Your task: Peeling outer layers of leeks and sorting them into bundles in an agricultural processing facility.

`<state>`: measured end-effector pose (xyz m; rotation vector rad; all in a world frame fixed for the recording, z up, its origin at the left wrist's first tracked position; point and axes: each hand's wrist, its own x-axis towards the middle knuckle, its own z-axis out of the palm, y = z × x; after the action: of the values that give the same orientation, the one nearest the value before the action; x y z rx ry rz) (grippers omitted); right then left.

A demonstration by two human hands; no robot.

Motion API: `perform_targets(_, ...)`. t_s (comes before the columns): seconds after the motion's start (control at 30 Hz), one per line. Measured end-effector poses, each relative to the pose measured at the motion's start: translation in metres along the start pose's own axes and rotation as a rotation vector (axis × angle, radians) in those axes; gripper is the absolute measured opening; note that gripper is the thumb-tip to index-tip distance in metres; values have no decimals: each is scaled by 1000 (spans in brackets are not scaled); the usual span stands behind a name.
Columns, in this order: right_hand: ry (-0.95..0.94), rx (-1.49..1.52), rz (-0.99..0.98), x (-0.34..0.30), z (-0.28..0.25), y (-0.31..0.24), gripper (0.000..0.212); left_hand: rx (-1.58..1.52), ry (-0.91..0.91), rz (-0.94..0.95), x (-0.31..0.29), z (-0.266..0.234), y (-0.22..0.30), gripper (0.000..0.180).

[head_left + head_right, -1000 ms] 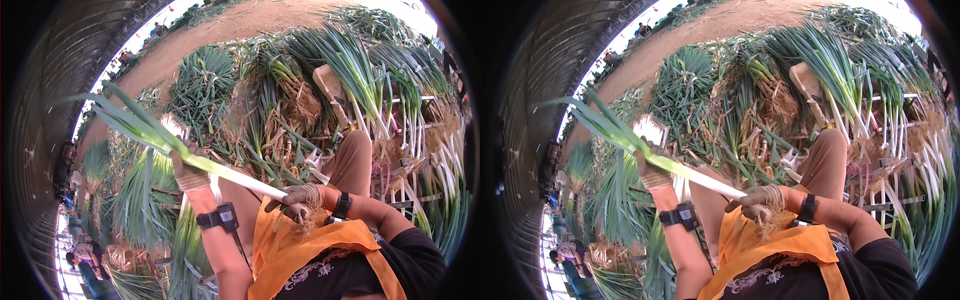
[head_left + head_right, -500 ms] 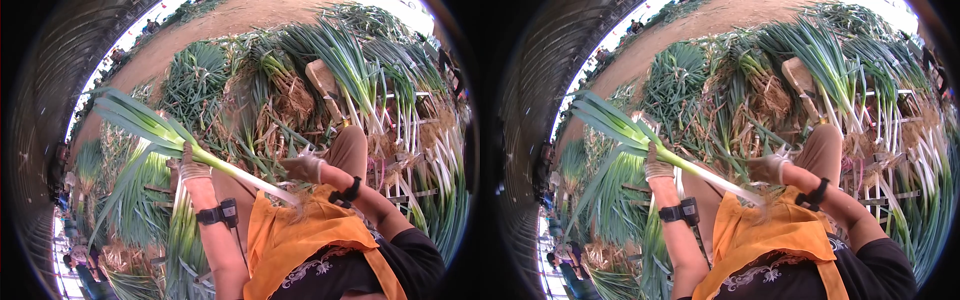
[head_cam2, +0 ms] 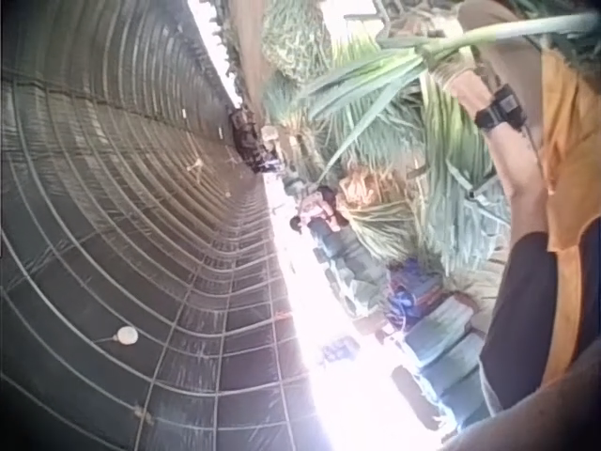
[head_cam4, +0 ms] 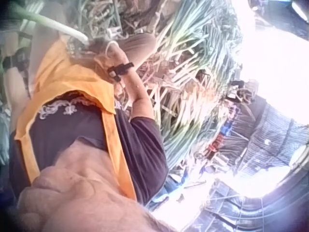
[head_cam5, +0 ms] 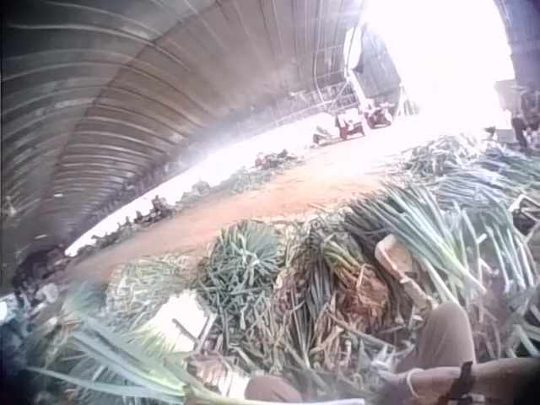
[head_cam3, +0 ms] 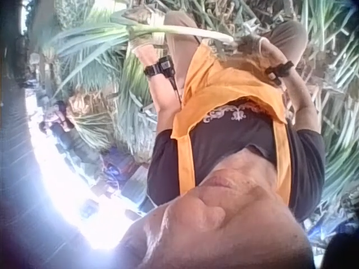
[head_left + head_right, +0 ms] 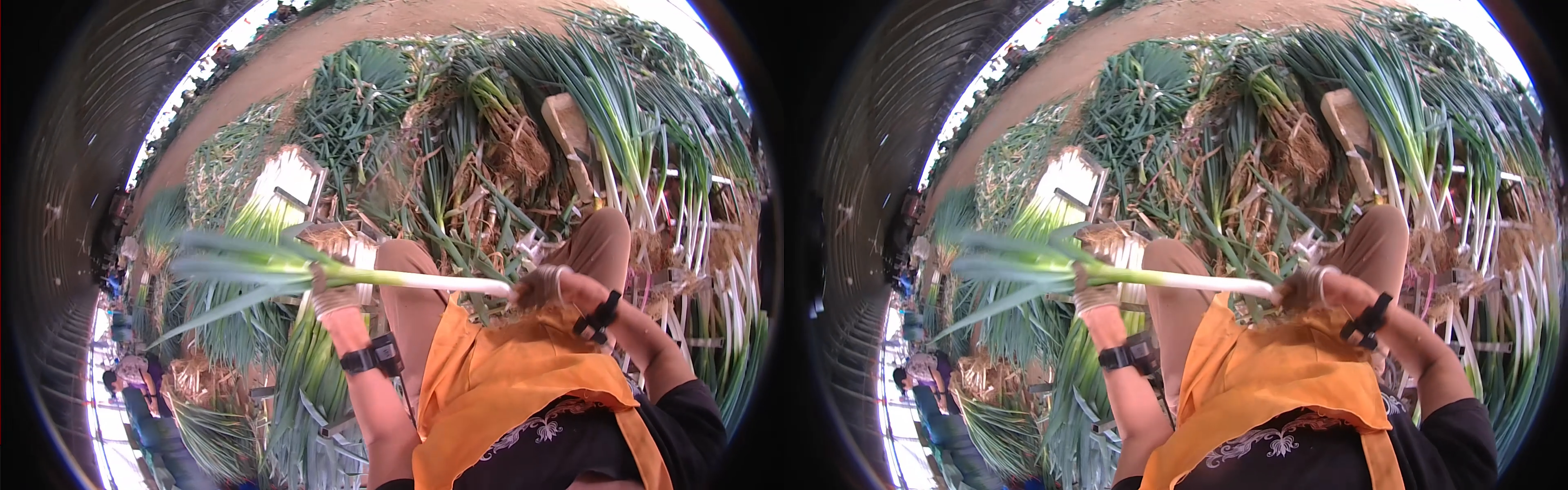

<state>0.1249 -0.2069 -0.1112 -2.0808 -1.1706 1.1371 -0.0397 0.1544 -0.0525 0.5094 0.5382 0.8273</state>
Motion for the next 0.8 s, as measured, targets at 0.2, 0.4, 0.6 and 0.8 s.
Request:
perform_targets(0.2,177,850,179,27,-51,126,26,-77,4,220,-12,-45,61,48)
perform_targets(0.4,645,-51,92,40,-91,-12,46,-238,-153,224,-27,-99,85,48)
perform_targets(0.6,466,-780,-250,86,-34,-121,57,-80,181,214,-67,-69,27,51)
perform_targets(0.8,58,-509,-38,109,-23,-109,30,471,320,402,-94,-143,71,45)
